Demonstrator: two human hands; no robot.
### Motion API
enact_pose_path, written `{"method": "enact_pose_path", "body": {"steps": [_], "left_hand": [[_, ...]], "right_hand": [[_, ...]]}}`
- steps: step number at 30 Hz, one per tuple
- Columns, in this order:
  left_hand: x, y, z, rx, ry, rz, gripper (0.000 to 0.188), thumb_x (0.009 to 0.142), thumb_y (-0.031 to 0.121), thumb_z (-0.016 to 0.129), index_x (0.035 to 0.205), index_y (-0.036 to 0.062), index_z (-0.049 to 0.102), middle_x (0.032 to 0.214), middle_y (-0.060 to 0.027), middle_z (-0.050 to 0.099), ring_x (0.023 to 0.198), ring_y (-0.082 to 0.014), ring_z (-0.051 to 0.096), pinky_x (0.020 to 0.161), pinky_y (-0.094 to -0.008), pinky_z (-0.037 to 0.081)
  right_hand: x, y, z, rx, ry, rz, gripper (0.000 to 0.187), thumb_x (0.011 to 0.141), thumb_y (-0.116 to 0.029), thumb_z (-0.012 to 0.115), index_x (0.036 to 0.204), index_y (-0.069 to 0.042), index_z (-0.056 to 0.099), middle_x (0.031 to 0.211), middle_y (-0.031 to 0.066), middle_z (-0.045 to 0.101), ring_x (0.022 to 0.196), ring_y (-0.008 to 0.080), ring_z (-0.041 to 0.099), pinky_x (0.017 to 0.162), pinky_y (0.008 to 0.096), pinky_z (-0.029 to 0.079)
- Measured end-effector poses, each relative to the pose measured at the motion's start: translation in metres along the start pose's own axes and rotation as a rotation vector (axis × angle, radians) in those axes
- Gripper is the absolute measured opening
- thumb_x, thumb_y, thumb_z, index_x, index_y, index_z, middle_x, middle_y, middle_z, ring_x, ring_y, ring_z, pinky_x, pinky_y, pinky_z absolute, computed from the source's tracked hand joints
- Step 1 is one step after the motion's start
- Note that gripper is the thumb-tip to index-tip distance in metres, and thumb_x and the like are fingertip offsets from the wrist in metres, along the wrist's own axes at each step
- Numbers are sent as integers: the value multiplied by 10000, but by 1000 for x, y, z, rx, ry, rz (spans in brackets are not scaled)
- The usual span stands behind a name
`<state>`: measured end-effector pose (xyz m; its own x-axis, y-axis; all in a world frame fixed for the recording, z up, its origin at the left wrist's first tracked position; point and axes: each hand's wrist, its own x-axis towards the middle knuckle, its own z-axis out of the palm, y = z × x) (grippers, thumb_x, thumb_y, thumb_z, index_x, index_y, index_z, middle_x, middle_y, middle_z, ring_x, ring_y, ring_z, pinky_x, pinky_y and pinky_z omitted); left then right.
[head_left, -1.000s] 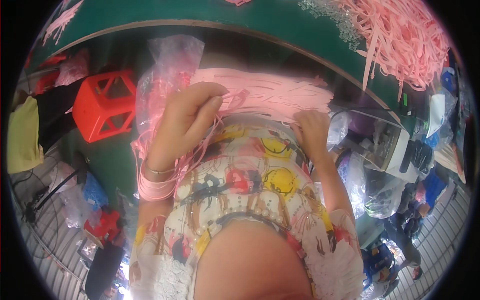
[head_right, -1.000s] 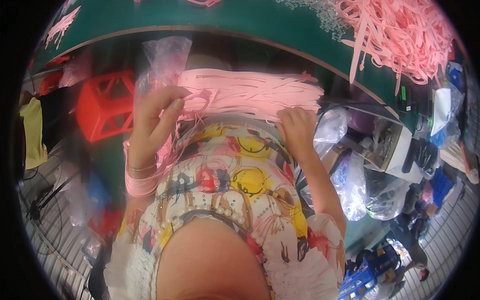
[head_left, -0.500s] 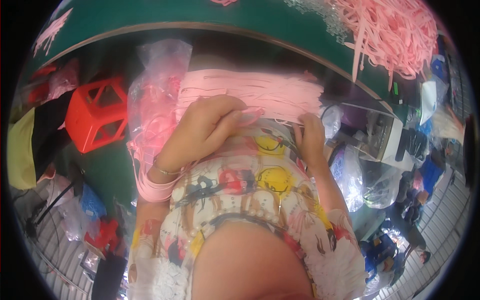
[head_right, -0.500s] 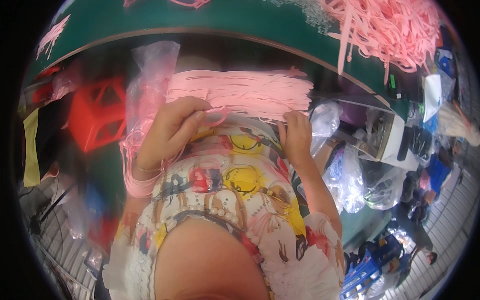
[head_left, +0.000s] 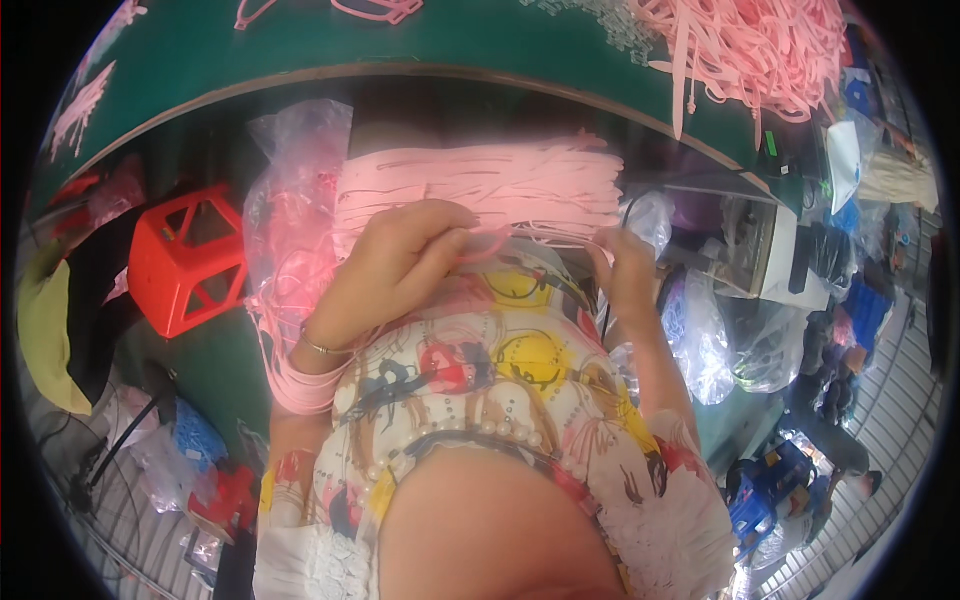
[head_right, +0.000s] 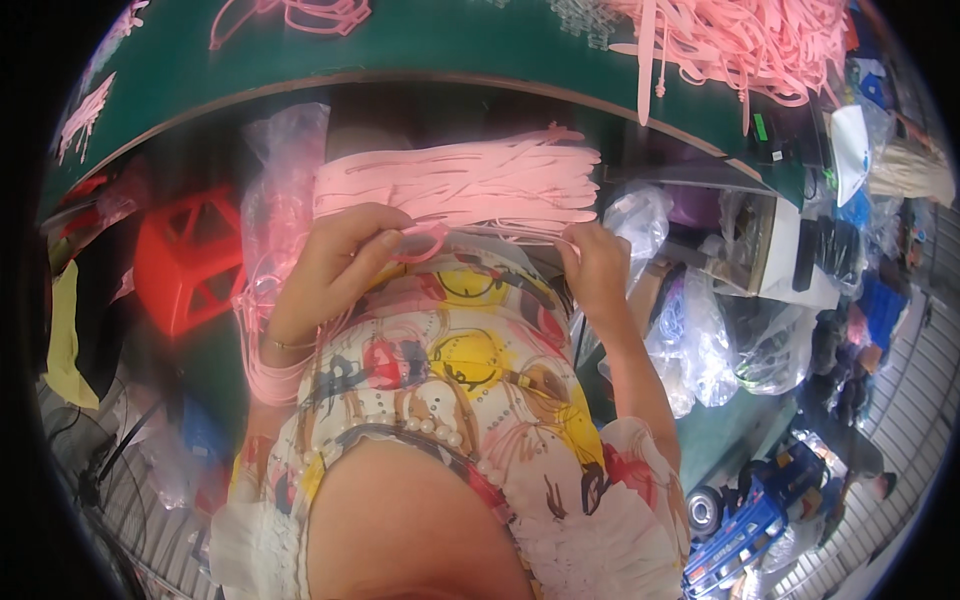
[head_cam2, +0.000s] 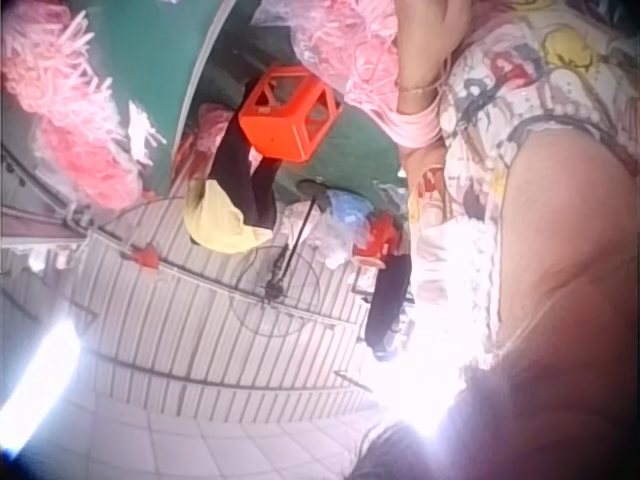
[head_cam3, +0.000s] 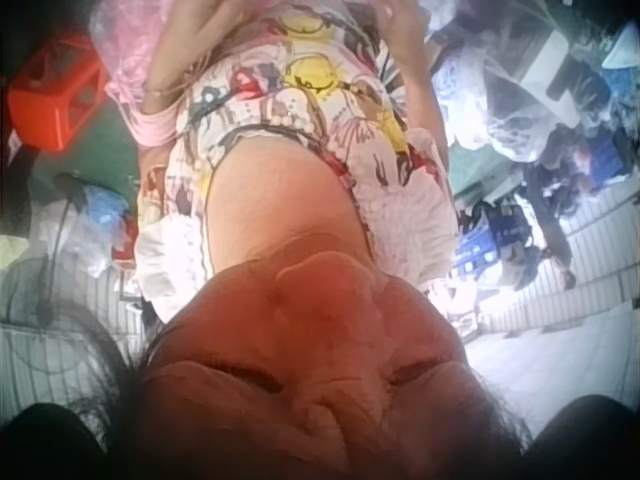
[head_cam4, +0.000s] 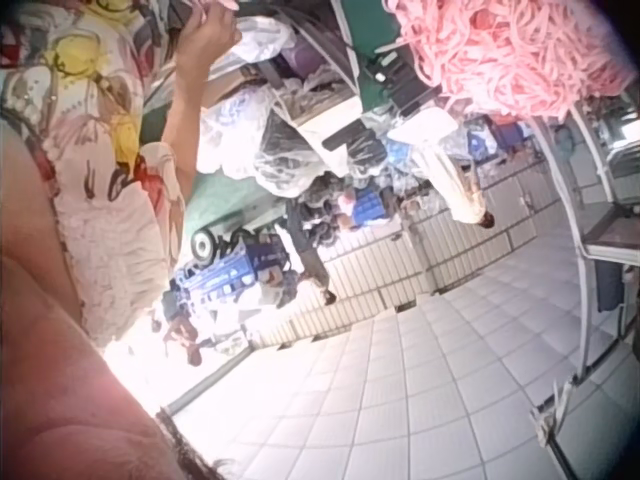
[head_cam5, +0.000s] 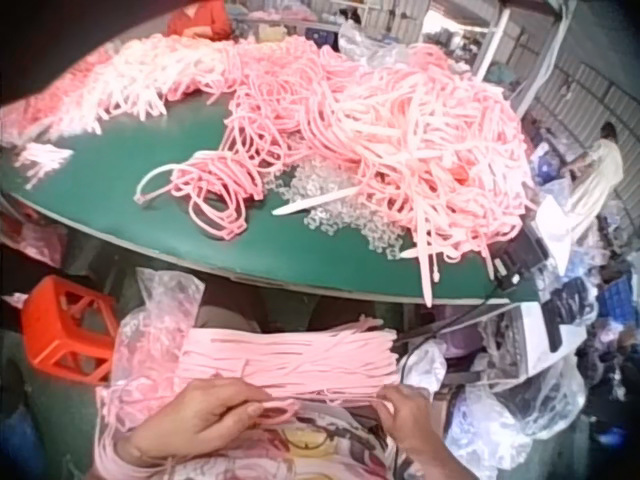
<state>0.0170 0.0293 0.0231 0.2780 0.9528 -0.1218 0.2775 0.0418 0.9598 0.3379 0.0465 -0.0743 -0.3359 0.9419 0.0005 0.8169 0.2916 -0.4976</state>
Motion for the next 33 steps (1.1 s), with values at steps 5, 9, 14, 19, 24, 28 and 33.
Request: {"method": "enact_pose_path", "body": {"steps": [5, 9, 14, 19, 24, 28, 33], "left_hand": [[6, 4, 5, -208, -58, -76, 204, 933, 105, 505, 1006, -53, 611, 891, -92, 633, 833, -133, 592, 730, -270, 467], [6, -3, 6, -286, -58, 44, 226, 947, 140, 502, 1041, -32, 616, 856, -56, 616, 817, -94, 576, 697, -235, 453], [-7, 13, -4, -580, -61, -109, 202, 956, 125, 511, 1057, -24, 606, 882, -44, 610, 803, -93, 579, 720, -249, 482], [-24, 12, -7, -689, 78, -113, 184, 957, 133, 525, 1024, -18, 605, 873, -35, 589, 786, -91, 555, 691, -237, 459], [-38, 6, -17, -686, 181, -144, 166, 953, 129, 526, 998, -12, 603, 916, -27, 592, 829, -78, 544, 707, -234, 458], [-42, 3, -20, -681, 200, -137, 158, 948, 124, 527, 997, -8, 600, 919, -21, 594, 838, -73, 542, 712, -230, 456], [-45, 1, -23, -787, 206, -210, 146, 942, 118, 530, 989, -2, 599, 912, -18, 596, 830, -72, 547, 709, -228, 460]], "right_hand": [[11, -29, -51, 725, -437, 389, 149, 841, -45, 608, 976, -4, 658, 870, 77, 650, 815, 172, 617, 746, 274, 465], [36, -54, -72, 1331, -651, 239, 185, 841, -27, 617, 1005, 46, 664, 940, 78, 646, 860, 159, 602, 772, 263, 468], [67, -88, -46, 1186, -552, -264, 138, 860, -21, 622, 980, 41, 651, 967, 101, 601, 846, 150, 564, 744, 258, 457], [80, -124, -28, 1339, -656, 71, 91, 916, -93, 567, 898, -20, 619, 752, 8, 553, 607, 54, 456, 524, 198, 349], [91, -140, -12, 1344, -859, 132, 154, 930, -156, 537, 883, -28, 607, 625, -46, 497, 541, 29, 402, 505, 186, 286], [98, -155, -11, 1376, -933, 163, 160, 924, -153, 537, 879, -14, 601, 595, -51, 462, 525, 29, 375, 508, 193, 281], [101, -159, -7, 1400, -960, 179, 162, 929, -147, 531, 877, -8, 596, 564, -60, 418, 506, 29, 341, 500, 197, 270]]}}
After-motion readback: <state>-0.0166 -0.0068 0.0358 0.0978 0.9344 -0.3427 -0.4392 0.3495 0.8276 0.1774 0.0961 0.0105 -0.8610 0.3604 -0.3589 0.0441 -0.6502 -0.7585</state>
